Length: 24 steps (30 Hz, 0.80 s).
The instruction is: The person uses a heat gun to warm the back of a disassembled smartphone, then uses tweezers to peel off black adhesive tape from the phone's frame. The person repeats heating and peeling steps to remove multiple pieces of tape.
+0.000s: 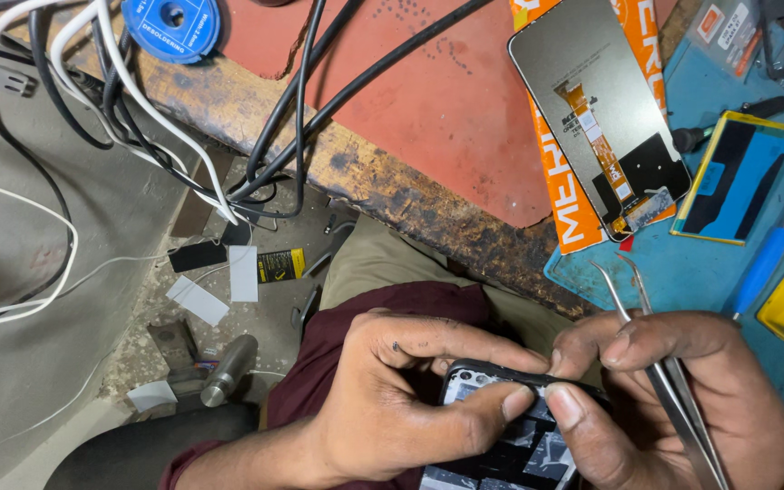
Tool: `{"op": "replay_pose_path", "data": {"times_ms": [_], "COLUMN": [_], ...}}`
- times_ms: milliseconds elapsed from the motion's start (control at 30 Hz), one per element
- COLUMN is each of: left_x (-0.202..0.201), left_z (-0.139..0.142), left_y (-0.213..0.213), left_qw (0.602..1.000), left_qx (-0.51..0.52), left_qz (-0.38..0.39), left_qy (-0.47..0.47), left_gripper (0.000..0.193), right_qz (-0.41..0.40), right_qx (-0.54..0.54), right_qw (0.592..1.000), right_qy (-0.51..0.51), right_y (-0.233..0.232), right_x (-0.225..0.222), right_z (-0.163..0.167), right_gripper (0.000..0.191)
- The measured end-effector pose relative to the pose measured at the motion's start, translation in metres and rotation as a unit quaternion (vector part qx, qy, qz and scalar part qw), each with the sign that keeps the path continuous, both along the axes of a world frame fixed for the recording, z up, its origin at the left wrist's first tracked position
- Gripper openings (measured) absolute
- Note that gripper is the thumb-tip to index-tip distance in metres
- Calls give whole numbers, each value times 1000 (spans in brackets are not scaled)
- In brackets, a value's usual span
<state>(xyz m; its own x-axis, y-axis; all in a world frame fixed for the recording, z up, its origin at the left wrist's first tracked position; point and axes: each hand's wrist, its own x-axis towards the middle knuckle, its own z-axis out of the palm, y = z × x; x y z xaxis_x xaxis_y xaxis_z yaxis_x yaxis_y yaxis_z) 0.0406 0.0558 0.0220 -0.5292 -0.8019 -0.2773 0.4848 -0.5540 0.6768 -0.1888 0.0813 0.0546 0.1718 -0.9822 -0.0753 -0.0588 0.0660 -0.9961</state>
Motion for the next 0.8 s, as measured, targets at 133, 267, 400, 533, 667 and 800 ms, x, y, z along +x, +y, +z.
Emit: {"op": "replay_pose_path", "data": {"times_ms": [133,267,400,533,667,800], "left_x": [4,4,3,3,1,-1], "left_z": [-1,-2,0,2,4,3], "left_y": [1,4,5,4,4,5], "left_qw": [1000,999,999,999,999,998], "left_qx": [-27,-39,-44,-42,-9,-2], "left_qz": [-1,16,27,34,42,52], "left_qy": [7,13,-2,-7,-18,-29], "left_gripper": [25,24,21,19,17,19], "right_qz": [25,62,58,72,20,0], "right_qx": [-21,4,11,-7,-21,13], "right_qw": [999,998,998,997,999,1000], "right_qy": [28,-18,-5,-24,15,0], "right_y": [1,1,-2,-5,-1,5], "right_x": [-3,-6,-7,-4,2,2], "right_z": [-2,-1,0,0,2,2], "right_gripper": [51,52,52,53,50,48]}}
